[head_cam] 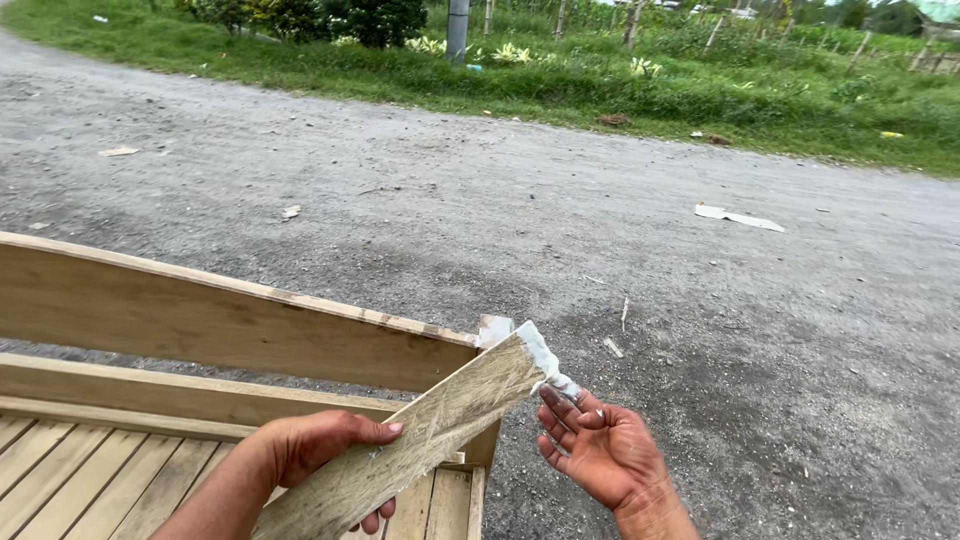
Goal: The person holds a wooden bed slat in one hand and spreads white wood glue with their fingers along the edge of a wooden bed frame, coating the joint areas. They move around the frame applying glue to additional corner and rail surfaces, with a jar of glue resting on the slatted frame.
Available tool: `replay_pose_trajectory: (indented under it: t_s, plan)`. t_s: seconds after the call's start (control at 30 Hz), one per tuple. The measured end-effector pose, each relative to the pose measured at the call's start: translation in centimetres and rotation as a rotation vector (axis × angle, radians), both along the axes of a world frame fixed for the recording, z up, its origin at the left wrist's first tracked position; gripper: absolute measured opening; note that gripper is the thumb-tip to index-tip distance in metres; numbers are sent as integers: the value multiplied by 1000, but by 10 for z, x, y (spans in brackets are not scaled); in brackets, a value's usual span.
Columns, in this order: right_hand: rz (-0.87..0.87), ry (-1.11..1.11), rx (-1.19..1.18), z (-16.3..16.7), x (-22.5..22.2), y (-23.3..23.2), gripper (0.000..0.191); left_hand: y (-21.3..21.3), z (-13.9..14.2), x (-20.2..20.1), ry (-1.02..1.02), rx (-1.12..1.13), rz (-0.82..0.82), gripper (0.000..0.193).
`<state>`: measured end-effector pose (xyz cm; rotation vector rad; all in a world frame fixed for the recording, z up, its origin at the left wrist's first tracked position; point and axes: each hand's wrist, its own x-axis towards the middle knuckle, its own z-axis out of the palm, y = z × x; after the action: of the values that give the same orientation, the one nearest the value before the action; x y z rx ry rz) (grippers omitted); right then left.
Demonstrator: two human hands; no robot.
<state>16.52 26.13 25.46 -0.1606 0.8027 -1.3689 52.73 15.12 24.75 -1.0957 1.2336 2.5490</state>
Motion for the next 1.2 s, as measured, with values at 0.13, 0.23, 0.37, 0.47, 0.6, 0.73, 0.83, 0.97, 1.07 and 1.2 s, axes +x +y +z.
replay_pose_trajectory:
  t_s: [0.13, 0.23, 0.37, 0.47, 0.6, 0.73, 0.83, 0.97, 1.07, 1.2]
  plan:
    - [-64, -29, 59, -28, 16, 2, 55, -2, -16, 14, -35, -25, -41, 54]
    - [-58, -26, 68, -46, 30, 6, 51, 5, -25, 26, -55, -76, -29, 53]
    - [-80, -54, 88, -69, 49, 12, 52, 21, -35, 37, -113, -143, -2, 51]
    - [-86, -66, 107, -85, 60, 17, 52, 29, -41, 46, -115, -141, 75, 50]
    - [-156, -32, 195, -103, 71, 24, 52, 29, -59, 47, -223, -199, 102, 51]
    - [-135, 46, 190, -117, 75, 27, 56, 20, -87, 40, -222, -272, -38, 54]
    - [-145, 63, 216, -125, 71, 27, 48, 16, -106, 40, -251, -305, -44, 51]
    - [-101, 62, 214, -131, 69, 25, 52, 12, -124, 38, -256, -343, -84, 50]
    - [-88, 45, 203, -133, 70, 25, 53, 8, -131, 38, -257, -352, -74, 49]
    - [-67, 83, 199, -137, 69, 28, 52, 10, -126, 35, -263, -303, -42, 49]
